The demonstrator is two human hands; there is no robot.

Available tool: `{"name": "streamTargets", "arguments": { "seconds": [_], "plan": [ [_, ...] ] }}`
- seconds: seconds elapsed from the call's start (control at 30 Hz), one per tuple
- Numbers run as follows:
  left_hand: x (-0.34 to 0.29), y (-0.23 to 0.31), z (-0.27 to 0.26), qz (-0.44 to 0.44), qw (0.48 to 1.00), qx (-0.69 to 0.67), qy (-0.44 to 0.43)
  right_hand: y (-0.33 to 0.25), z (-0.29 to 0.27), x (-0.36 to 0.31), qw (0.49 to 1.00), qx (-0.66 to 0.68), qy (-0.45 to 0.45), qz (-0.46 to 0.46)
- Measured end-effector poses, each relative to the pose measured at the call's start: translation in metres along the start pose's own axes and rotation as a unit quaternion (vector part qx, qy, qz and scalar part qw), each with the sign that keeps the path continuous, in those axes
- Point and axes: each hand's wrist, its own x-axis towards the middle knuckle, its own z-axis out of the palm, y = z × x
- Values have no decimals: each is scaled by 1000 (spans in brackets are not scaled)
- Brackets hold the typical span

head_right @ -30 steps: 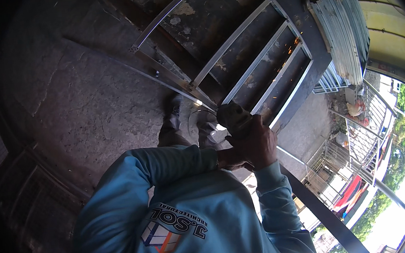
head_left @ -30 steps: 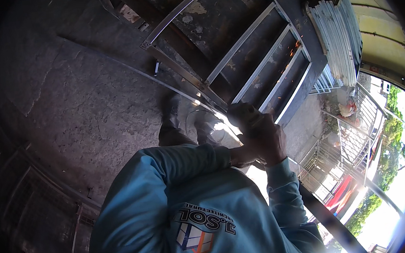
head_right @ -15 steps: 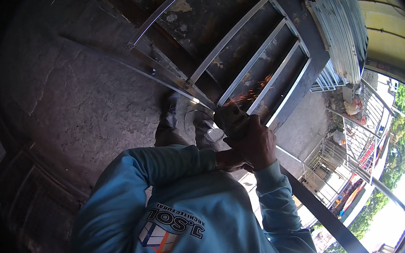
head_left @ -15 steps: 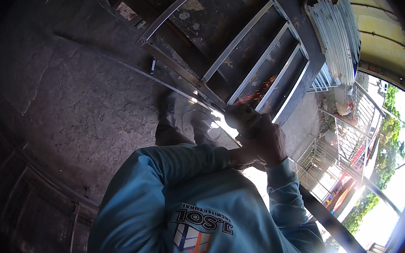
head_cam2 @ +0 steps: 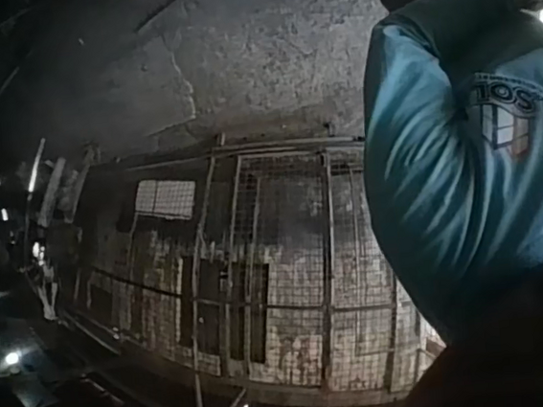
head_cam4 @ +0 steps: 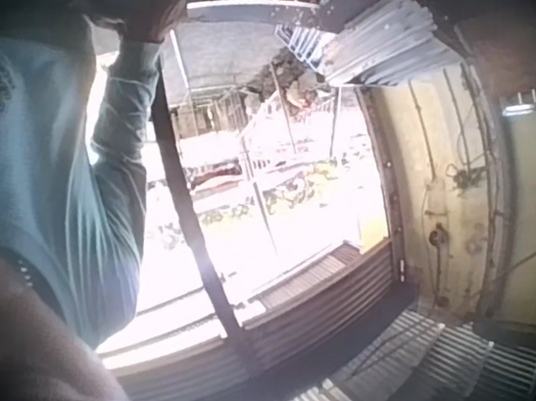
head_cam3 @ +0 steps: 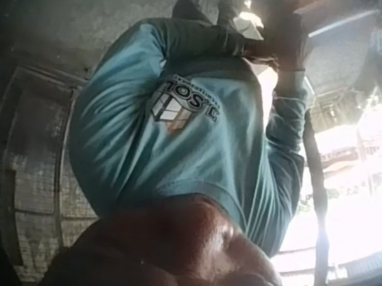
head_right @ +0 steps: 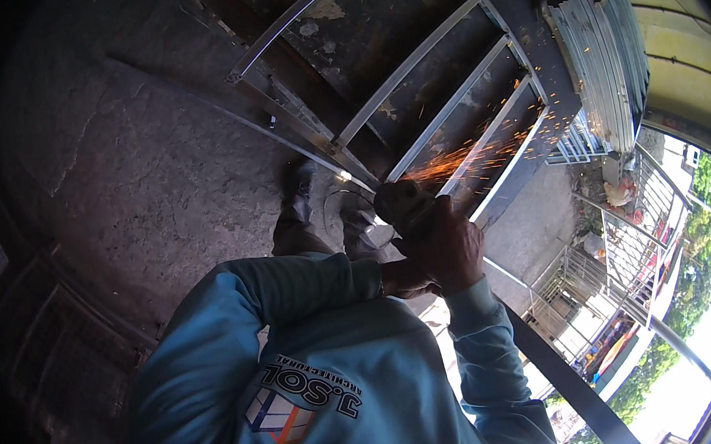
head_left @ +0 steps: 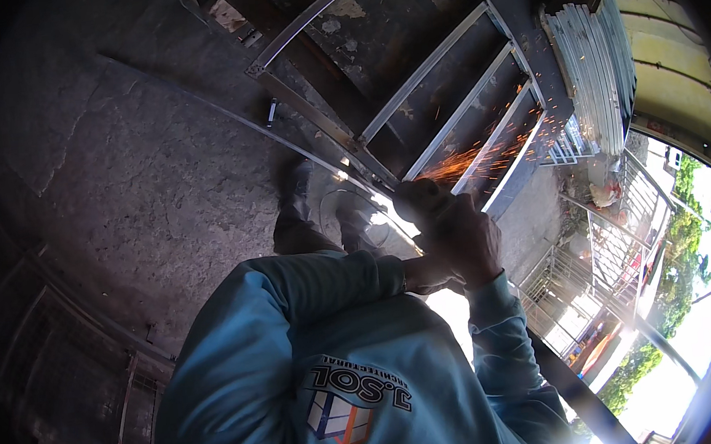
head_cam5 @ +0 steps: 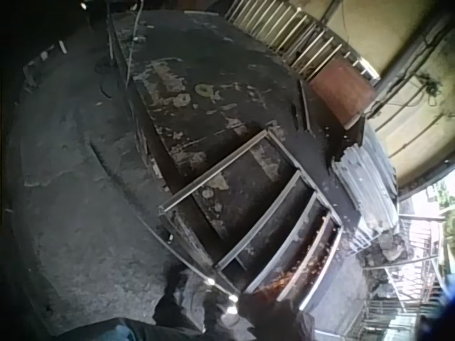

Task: Grinding the edges of a metal frame using an angle grinder.

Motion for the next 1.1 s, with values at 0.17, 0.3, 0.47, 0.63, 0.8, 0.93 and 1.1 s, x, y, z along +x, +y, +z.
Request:
{"name": "streamTargets", "arguments": {
  "seconds": [0.17, 0.3, 0.47, 0.63, 0.8, 0.93, 1.1],
  "plan": [
    [6, -17, -11, 3, 1000, -8, 0, -3, -5, -4, 999, 10, -14, 46],
    [3, -13, -13, -9, 1000, 8, 28, -6, -7, -4, 999, 21, 6, 24],
    [2, -8, -8, -7, 1000, 7, 16, -1, 0, -1, 999, 16, 4, 49],
    [1, 1, -7, -12, 999, 24, 21, -4, -3, 1, 1000, 11, 17, 12],
    [-2, 1, 1, 13, 999, 33, 34, -5, -8, -1, 999, 5, 0, 37],
    [-3, 5, -5, -4, 1000, 16, 10, 0, 2, 3, 1000, 13, 11, 5],
    [-3, 0, -3, 21, 998, 51, 29, 3, 0, 0, 999, 36, 10, -13]
  ]
}}
